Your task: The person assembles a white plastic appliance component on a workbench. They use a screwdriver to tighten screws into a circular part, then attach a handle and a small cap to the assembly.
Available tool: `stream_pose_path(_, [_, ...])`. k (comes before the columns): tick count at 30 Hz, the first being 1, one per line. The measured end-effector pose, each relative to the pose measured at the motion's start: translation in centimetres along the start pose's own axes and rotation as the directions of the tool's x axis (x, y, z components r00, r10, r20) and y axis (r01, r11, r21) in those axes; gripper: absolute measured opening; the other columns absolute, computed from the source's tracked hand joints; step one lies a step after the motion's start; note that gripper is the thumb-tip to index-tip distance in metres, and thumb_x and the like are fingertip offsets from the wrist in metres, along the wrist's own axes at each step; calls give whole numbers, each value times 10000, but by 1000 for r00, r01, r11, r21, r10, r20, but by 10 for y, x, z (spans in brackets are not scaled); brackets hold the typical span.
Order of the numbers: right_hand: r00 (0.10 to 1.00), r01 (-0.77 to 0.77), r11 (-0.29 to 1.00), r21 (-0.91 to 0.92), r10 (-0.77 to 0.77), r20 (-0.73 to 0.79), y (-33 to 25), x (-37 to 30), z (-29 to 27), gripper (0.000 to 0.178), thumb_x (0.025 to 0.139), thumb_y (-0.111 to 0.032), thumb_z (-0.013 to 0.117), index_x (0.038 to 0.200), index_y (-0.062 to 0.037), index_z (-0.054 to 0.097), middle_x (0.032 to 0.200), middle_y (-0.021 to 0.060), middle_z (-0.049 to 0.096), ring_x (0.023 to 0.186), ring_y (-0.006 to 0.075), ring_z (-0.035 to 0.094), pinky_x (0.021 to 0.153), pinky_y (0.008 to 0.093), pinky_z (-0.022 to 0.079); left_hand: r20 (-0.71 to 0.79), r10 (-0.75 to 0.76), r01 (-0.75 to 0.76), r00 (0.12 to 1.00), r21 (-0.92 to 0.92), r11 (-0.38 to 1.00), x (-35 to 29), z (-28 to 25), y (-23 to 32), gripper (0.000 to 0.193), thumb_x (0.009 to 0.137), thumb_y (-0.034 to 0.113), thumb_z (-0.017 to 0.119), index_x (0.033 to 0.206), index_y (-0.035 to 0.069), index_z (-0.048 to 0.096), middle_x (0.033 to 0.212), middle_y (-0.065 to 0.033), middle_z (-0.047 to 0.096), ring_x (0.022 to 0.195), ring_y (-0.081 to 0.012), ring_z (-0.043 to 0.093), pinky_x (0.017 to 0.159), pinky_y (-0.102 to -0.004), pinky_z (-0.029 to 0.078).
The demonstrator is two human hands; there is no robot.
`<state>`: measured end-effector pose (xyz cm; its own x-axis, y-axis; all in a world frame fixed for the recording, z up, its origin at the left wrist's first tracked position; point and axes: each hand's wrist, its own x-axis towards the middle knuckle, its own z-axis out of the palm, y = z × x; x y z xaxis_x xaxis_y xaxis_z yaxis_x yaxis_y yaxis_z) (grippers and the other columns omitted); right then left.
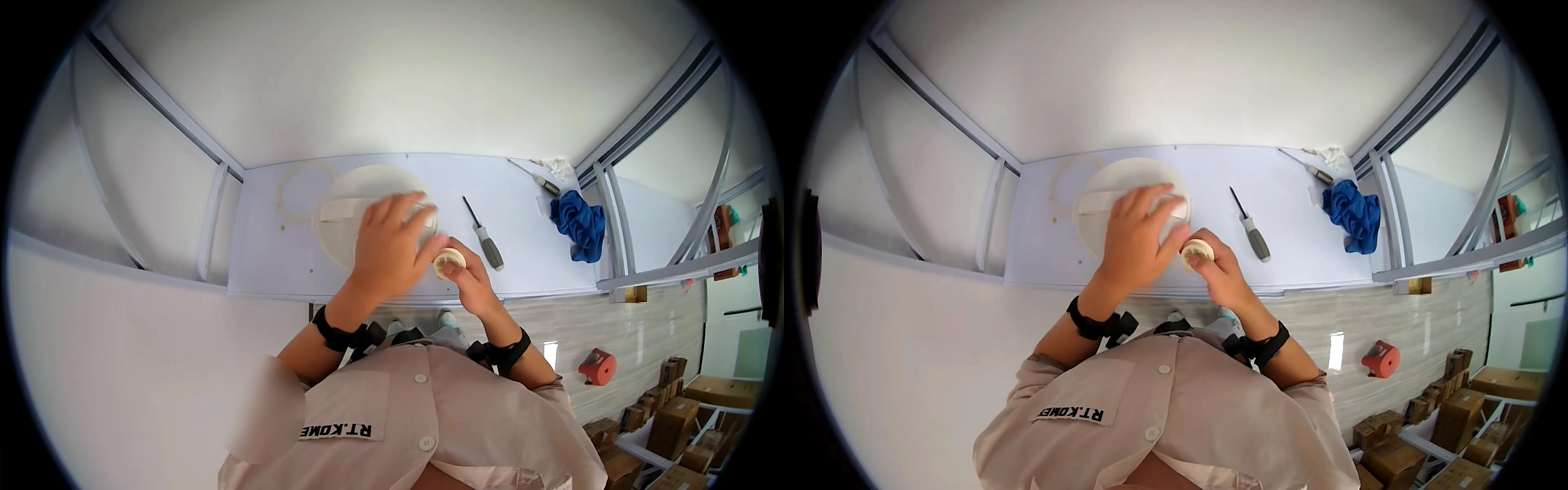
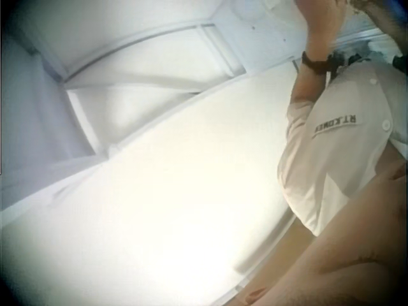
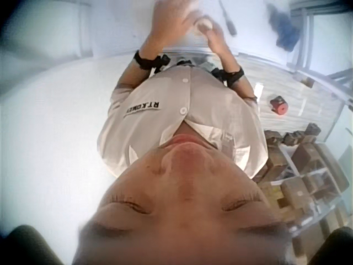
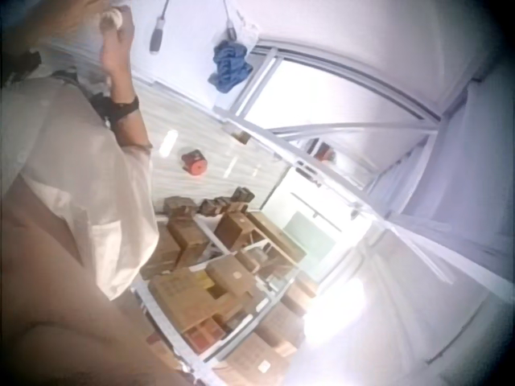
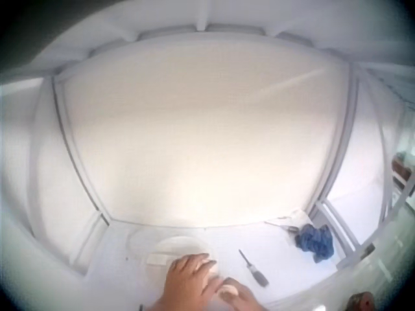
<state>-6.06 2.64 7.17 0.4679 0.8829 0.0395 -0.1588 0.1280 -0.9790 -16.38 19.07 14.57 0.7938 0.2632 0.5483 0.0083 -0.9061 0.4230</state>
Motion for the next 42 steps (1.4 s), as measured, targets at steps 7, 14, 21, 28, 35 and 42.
stream_pose_path(7, [999,4,996,-90,-1,32,-9,6,-20,167,1003,-168,588,1095,-41,646,977,9,618,919,115,543,840,283,453,-40,-232,230,972,370,900,6,27,-22,282,900,312,752,1026,63,711,1030,-102,671,1105,-347,611,1142,-545,399])
stream_pose_path(14, [997,-12,984,-177,26,79,-9,22,-39,154,995,-161,640,1086,-37,639,952,7,607,893,107,537,806,282,456,-39,-249,247,968,353,903,3,32,-23,306,898,334,757,1033,67,694,1030,-104,637,1123,-348,588,1165,-598,366])
stream_pose_path(21, [993,-14,973,-232,-13,-115,19,50,-52,197,969,-70,702,1154,-32,647,1008,17,633,892,95,568,772,268,483,-256,-355,416,899,248,875,-8,1,-34,518,913,332,769,1288,5,625,1327,-212,608,1284,-385,540,1174,-564,377])
stream_pose_path(28, [938,153,968,-201,-207,-280,30,84,-28,342,1007,-138,718,1318,-21,641,1205,94,685,1074,168,634,955,308,512,-103,-869,643,484,-631,433,-86,2,-109,706,970,199,735,1550,-52,420,1424,-221,585,1360,-336,533,1155,-435,429])
stream_pose_path(35, [863,393,815,-425,-487,-136,21,93,6,334,1008,-136,696,1310,-9,629,1319,177,625,1249,294,602,1088,384,453,-75,-866,605,494,-686,404,-77,11,-89,863,903,117,762,1596,-90,291,1495,-243,506,1380,-310,518,1134,-418,461])
stream_pose_path(42, [853,338,839,-426,-465,-237,35,89,16,426,918,-116,801,1292,-16,623,1302,147,607,1262,306,595,1126,422,434,-162,-827,684,538,-490,541,-69,5,-79,840,872,141,758,1564,-87,339,1516,-253,464,1383,-354,515,1144,-436,448])
